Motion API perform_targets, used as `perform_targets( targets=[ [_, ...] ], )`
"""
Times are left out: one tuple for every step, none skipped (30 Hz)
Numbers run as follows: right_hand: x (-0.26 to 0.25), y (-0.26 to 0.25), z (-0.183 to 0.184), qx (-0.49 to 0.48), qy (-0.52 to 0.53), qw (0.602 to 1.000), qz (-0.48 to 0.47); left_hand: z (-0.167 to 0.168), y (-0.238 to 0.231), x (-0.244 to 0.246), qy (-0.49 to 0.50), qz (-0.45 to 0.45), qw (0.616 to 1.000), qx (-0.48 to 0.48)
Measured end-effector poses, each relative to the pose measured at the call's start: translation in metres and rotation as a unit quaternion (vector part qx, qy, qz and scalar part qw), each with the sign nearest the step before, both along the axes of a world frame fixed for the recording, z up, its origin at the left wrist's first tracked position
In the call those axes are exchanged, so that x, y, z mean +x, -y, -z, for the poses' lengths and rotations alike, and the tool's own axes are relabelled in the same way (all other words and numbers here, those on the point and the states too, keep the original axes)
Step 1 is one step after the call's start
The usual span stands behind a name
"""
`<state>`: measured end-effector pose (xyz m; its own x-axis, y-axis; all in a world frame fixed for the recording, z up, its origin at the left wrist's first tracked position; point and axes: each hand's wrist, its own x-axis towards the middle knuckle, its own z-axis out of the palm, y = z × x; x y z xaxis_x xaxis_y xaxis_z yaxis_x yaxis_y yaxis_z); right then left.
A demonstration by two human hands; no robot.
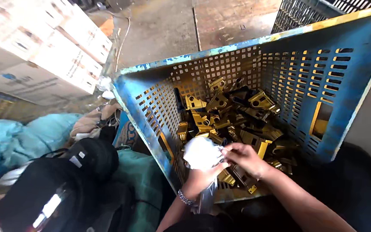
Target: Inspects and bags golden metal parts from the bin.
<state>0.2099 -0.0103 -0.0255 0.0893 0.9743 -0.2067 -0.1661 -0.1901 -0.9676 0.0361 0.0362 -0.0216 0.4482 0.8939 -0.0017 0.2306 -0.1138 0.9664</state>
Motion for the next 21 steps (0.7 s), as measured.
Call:
perform_targets(
  targets=[
    [0.005,-0.002,-0.001,-0.024,-0.032,0.999,0.005,-0.008,0.0,0.0,0.039,-0.012,0.998,-0.054],
    [0.01,-0.003,-0.002,-0.04,-0.038,0.998,-0.009,-0.01,-0.001,0.0,0.064,0.0,0.996,-0.061],
    [0.013,-0.003,-0.003,-0.054,-0.028,0.998,-0.033,-0.006,-0.002,-0.001,0.073,0.029,0.996,-0.034],
    [0.015,-0.002,-0.003,-0.066,-0.026,0.995,-0.064,-0.001,-0.002,-0.003,0.057,0.053,0.997,0.002],
    [0.018,0.0,-0.001,-0.071,-0.03,0.992,-0.099,0.002,-0.003,-0.006,0.037,0.067,0.997,0.027],
    [0.021,0.001,0.001,-0.062,-0.036,0.988,-0.139,0.002,-0.006,-0.009,0.029,0.083,0.996,0.033],
    [0.023,0.001,0.002,-0.043,-0.044,0.983,-0.173,0.001,-0.009,-0.012,0.031,0.11,0.993,0.034],
    [0.023,0.003,0.003,-0.026,-0.046,0.981,-0.185,-0.001,-0.011,-0.014,0.034,0.137,0.99,0.028],
    [0.021,0.005,0.004,-0.022,-0.041,0.982,-0.185,-0.002,-0.01,-0.016,0.034,0.147,0.989,0.014],
    [0.02,0.006,0.003,-0.033,-0.035,0.984,-0.171,-0.005,-0.009,-0.018,0.025,0.135,0.991,-0.004],
    [0.018,0.006,0.001,-0.054,-0.026,0.987,-0.152,-0.006,-0.009,-0.02,0.011,0.11,0.994,-0.02],
    [0.015,0.005,0.0,-0.074,-0.023,0.987,-0.139,-0.007,-0.01,-0.021,0.002,0.094,0.995,-0.035],
    [0.012,0.004,-0.001,-0.086,-0.031,0.986,-0.138,-0.008,-0.011,-0.023,-0.005,0.103,0.993,-0.049],
    [0.01,0.004,-0.002,-0.084,-0.047,0.984,-0.147,-0.01,-0.013,-0.024,-0.014,0.126,0.991,-0.054],
    [0.012,0.004,-0.001,-0.067,-0.068,0.982,-0.163,-0.011,-0.014,-0.025,-0.028,0.138,0.989,-0.035],
    [0.015,0.005,0.001,-0.047,-0.078,0.98,-0.177,-0.01,-0.015,-0.026,-0.048,0.125,0.991,0.017],
    [0.018,0.005,0.002,-0.037,-0.082,0.98,-0.179,-0.005,-0.019,-0.029,-0.073,0.072,0.991,0.091],
    [0.019,0.006,0.004,-0.037,-0.083,0.983,-0.162,0.002,-0.026,-0.032,-0.083,0.002,0.983,0.166],
    [0.016,0.006,0.004,-0.043,-0.086,0.987,-0.128,0.005,-0.033,-0.035,-0.068,-0.069,0.974,0.205],
    [0.01,0.005,0.004,-0.044,-0.086,0.992,-0.082,-0.001,-0.037,-0.034,-0.04,-0.121,0.97,0.205],
    [0.0,0.004,0.004,-0.031,-0.077,0.996,-0.035,-0.014,-0.035,-0.032,-0.005,-0.135,0.978,0.16]
  ],
)
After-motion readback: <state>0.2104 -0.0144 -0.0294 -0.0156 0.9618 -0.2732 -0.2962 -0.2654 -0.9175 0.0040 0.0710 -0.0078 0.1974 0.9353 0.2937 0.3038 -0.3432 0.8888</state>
